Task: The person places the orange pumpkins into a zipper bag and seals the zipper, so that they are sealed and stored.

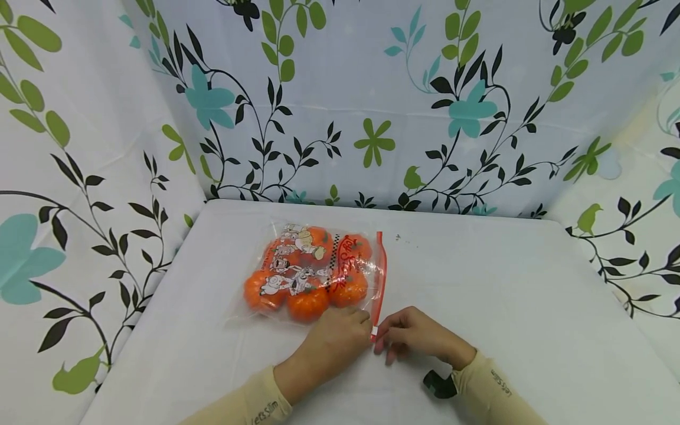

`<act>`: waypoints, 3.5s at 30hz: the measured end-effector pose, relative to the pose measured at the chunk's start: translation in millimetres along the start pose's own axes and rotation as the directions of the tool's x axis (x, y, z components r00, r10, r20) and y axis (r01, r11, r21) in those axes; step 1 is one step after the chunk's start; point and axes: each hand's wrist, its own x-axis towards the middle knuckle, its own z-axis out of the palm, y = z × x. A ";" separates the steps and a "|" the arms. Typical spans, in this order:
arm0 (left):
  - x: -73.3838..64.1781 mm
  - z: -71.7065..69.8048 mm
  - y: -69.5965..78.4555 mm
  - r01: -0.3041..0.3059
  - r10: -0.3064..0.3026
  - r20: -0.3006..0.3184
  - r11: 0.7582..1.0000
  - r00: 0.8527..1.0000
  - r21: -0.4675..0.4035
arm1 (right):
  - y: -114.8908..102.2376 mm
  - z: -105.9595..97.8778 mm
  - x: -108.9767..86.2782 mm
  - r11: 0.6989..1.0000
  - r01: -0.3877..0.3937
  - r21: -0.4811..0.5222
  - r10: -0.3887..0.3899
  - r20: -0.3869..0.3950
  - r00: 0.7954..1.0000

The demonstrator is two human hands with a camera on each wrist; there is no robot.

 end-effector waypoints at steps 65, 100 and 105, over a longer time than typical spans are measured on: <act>-5.8 11.9 20.7 -0.062 0.077 -0.115 0.990 0.990 0.130 | 0.8 18.0 8.8 0.997 -0.012 0.072 0.025 -0.185 0.982; -9.3 12.1 18.5 -0.080 0.084 -0.155 0.996 0.984 0.029 | 6.5 3.0 30.4 0.999 -0.035 -0.001 0.033 -0.274 0.961; -8.0 12.2 19.1 -0.080 0.087 -0.172 0.996 0.981 0.048 | 3.6 -1.4 33.0 0.999 -0.033 -0.004 0.031 -0.281 0.959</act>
